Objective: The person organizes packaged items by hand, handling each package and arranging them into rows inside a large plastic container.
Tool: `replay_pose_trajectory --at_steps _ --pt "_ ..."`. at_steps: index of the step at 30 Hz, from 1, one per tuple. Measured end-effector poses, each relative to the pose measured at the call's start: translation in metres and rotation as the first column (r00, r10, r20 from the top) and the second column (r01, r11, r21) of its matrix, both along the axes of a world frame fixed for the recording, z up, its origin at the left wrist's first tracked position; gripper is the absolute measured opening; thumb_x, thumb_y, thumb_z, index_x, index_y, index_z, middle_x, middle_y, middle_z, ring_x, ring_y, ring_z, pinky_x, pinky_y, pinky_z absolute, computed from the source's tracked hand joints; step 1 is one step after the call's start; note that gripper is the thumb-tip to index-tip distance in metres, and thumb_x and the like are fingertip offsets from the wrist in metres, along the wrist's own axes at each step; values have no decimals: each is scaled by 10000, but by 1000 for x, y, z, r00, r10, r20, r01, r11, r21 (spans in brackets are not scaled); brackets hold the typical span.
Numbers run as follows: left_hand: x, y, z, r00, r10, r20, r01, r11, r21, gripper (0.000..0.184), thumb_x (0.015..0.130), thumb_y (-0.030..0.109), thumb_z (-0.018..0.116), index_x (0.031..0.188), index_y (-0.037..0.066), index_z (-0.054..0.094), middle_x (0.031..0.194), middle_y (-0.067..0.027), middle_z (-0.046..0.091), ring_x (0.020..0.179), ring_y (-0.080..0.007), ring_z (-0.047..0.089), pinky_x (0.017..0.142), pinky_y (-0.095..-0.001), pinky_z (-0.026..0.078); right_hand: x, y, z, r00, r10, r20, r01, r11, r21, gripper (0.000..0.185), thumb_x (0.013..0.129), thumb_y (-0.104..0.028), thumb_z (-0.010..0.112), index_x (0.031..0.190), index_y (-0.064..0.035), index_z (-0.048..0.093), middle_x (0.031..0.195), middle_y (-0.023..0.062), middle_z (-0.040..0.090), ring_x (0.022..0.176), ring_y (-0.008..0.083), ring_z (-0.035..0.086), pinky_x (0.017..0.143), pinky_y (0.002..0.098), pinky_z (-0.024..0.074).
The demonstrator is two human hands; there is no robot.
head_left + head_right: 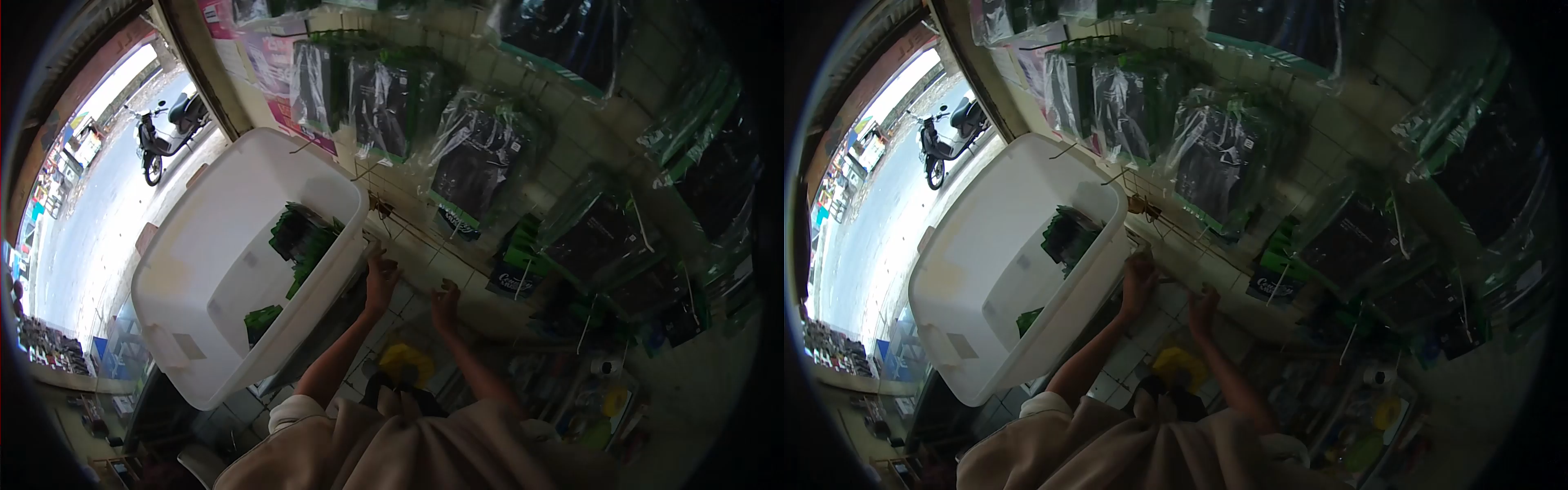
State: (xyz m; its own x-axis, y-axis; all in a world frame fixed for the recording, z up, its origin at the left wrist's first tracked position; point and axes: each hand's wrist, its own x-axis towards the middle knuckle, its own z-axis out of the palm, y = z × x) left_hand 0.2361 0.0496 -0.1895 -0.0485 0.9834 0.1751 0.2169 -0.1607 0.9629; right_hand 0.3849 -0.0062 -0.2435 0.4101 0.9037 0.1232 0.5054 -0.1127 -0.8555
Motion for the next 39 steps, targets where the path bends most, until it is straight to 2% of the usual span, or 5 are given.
replay_pose_trajectory --at_steps 5,16,25,28,39 --pt "-73 -63 61 998 40 43 -39 999 -17 506 753 -4 612 1179 32 342 925 -108 550 891 -204 577 779 -306 465 -88 -3 50 873 404 -273 -428 903 -36 303 844 -154 536 1094 -14 435 1026 119 463 893 196 510 768 323 423" --pt "-271 -89 95 847 532 -6 -532 847 9 334 793 23 565 1098 40 431 839 -84 580 817 -166 588 768 -312 476 -298 74 144 379 925 -26 -876 368 311 110 839 -69 493 930 -14 522 874 94 504 752 204 543 685 310 434" --pt "-352 -69 -64 770 514 -379 -599 786 -151 336 737 73 599 1031 2 452 889 -144 545 859 -272 536 769 -382 426 -403 126 -34 -117 993 32 -967 -107 -229 241 764 -126 587 953 -5 499 916 162 503 894 311 517 782 385 426" --pt "-358 -83 -119 721 80 -688 -500 747 -438 526 701 216 667 1080 -33 401 1088 -206 441 1007 -355 456 812 -441 404 -414 133 -97 -435 893 117 -801 -324 -504 353 746 -177 625 1026 -16 481 1019 174 495 990 331 482 835 389 424" --pt "-361 -82 -210 865 192 -463 -496 468 -732 662 673 242 710 1136 -56 343 1087 -266 462 1052 -375 465 859 -384 421 -422 131 -184 -378 916 137 -697 -184 -693 511 640 -166 730 1070 -47 483 1105 124 454 1050 315 409 869 402 413"
